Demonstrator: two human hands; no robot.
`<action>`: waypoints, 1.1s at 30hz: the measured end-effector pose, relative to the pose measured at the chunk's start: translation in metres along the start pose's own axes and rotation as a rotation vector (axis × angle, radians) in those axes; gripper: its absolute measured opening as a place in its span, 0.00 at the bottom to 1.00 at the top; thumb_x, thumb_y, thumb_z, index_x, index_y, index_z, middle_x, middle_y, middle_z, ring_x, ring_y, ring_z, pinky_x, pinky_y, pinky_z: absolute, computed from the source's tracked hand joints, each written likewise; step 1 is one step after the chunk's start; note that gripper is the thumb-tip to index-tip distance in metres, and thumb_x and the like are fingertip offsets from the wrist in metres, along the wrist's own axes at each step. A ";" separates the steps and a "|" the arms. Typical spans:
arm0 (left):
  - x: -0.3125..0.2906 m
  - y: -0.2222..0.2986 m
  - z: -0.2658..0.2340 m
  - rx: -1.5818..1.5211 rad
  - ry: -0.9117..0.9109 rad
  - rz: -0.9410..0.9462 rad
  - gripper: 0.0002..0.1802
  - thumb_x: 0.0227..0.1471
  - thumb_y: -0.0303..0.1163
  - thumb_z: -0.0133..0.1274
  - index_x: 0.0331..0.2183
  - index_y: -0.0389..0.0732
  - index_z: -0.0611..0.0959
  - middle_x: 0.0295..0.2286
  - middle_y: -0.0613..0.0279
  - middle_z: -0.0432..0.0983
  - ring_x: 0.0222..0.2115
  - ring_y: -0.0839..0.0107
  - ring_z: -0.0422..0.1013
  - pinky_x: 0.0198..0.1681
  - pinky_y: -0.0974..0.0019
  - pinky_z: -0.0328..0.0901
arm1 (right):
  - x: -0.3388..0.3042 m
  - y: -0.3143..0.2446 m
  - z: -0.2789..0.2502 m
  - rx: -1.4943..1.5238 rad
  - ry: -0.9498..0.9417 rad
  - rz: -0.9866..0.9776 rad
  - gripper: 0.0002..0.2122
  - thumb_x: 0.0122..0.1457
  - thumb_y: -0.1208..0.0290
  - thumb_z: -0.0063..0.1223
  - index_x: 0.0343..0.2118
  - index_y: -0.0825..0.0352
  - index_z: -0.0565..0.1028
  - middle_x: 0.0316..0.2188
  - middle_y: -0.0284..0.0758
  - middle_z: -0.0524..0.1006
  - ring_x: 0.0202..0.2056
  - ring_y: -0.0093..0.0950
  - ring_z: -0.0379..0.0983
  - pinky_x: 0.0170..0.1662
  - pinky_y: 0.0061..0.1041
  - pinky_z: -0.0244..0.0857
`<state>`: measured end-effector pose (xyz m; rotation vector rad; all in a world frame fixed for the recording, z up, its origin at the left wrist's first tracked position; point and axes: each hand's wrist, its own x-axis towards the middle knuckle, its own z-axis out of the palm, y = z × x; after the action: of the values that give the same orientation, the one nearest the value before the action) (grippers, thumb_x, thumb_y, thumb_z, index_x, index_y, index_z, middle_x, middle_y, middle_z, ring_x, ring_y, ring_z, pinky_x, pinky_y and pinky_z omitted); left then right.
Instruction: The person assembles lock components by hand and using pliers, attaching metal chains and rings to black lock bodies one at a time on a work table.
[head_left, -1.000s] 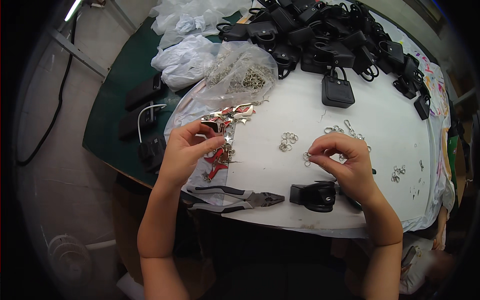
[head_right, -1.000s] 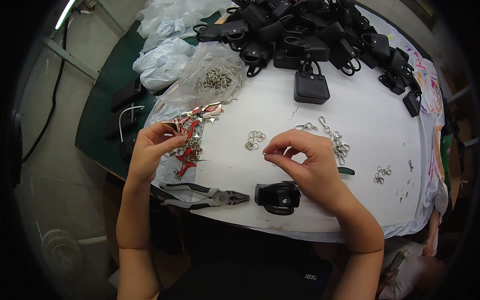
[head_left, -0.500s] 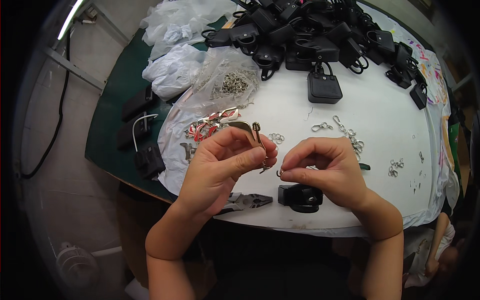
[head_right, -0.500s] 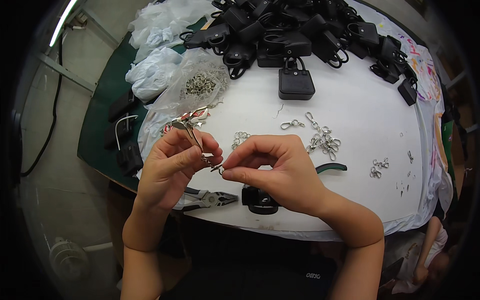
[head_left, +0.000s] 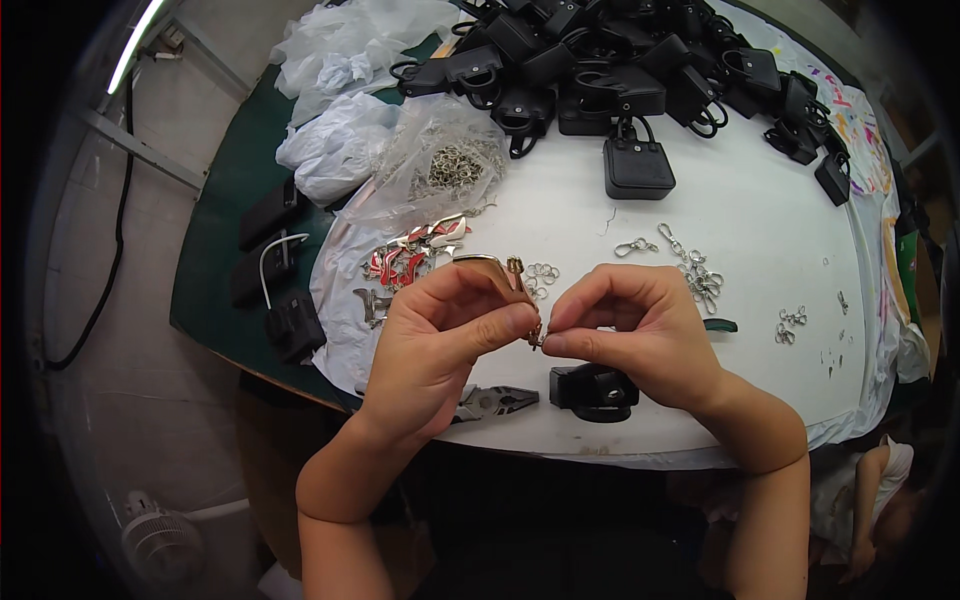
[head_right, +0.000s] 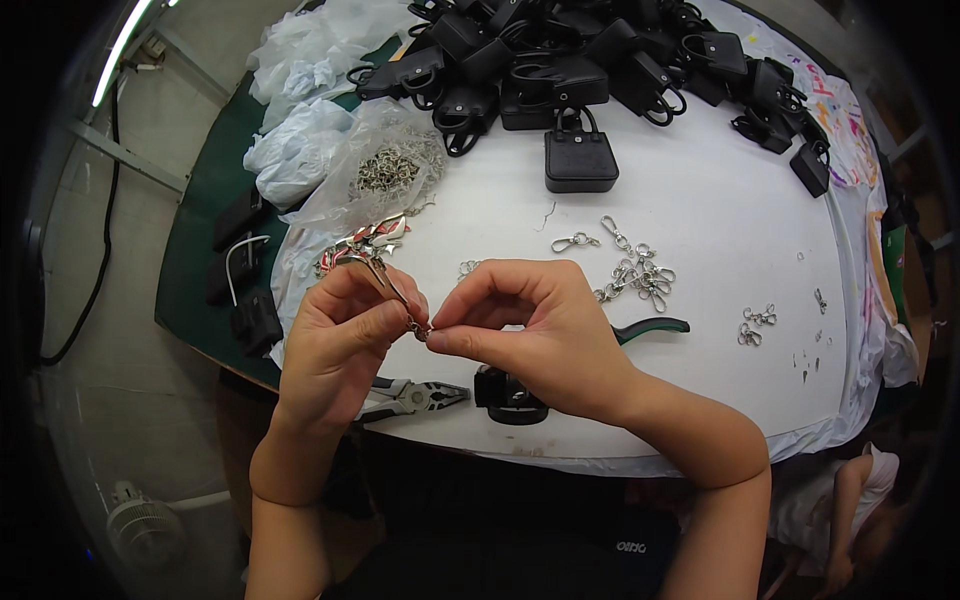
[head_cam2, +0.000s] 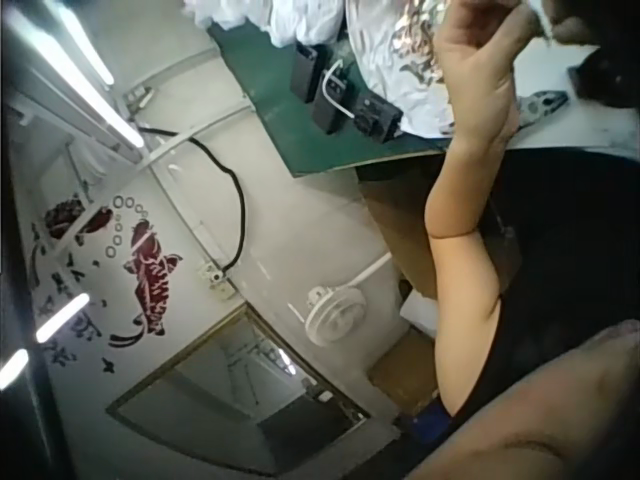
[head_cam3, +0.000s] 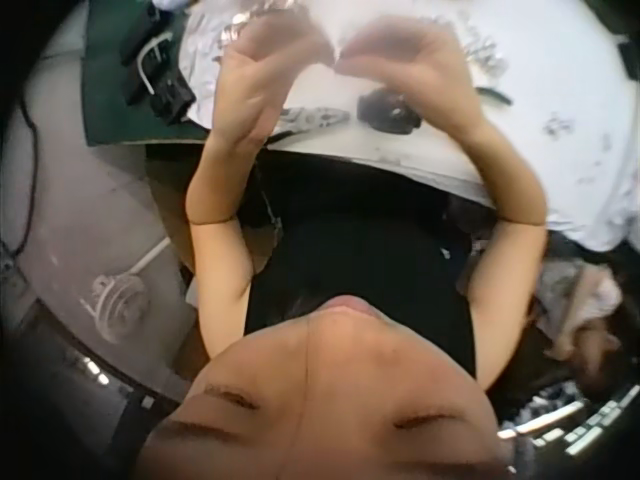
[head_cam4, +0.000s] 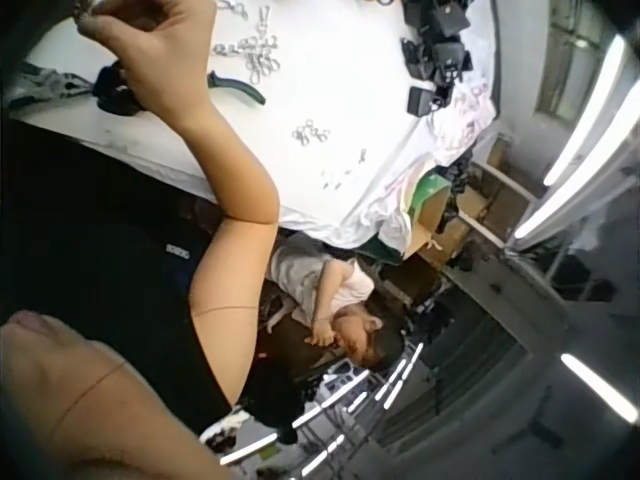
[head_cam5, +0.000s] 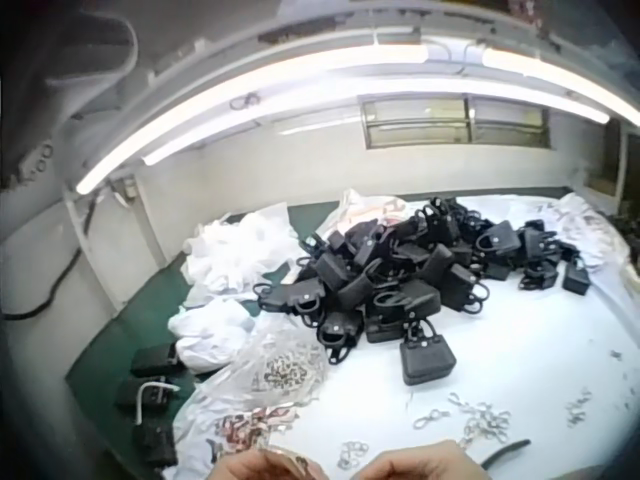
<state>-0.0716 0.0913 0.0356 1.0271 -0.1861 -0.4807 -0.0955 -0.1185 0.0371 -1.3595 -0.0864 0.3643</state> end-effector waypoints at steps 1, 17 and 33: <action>-0.001 0.000 0.001 0.004 -0.001 0.000 0.09 0.53 0.19 0.60 0.38 0.35 0.81 0.35 0.61 0.80 0.39 0.73 0.76 0.47 0.68 0.69 | 0.000 0.000 0.000 0.000 0.000 0.000 0.06 0.53 0.85 0.64 0.32 0.73 0.78 0.33 0.36 0.80 0.35 0.21 0.79 0.42 0.20 0.75; -0.003 0.000 0.003 -0.030 0.033 0.000 0.08 0.53 0.18 0.60 0.37 0.35 0.80 0.35 0.60 0.80 0.38 0.72 0.76 0.46 0.67 0.70 | 0.000 0.014 0.004 0.029 0.035 -0.211 0.06 0.56 0.78 0.64 0.34 0.73 0.79 0.33 0.34 0.82 0.34 0.18 0.78 0.39 0.17 0.72; -0.012 0.001 -0.001 -0.103 0.066 -0.015 0.08 0.55 0.19 0.58 0.39 0.36 0.79 0.35 0.56 0.81 0.37 0.68 0.78 0.45 0.63 0.72 | -0.002 0.015 0.005 0.001 0.005 -0.271 0.06 0.57 0.80 0.62 0.37 0.74 0.80 0.34 0.35 0.82 0.37 0.21 0.79 0.44 0.20 0.73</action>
<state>-0.0816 0.0981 0.0368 0.9422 -0.0942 -0.4648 -0.1017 -0.1116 0.0237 -1.3278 -0.2635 0.1323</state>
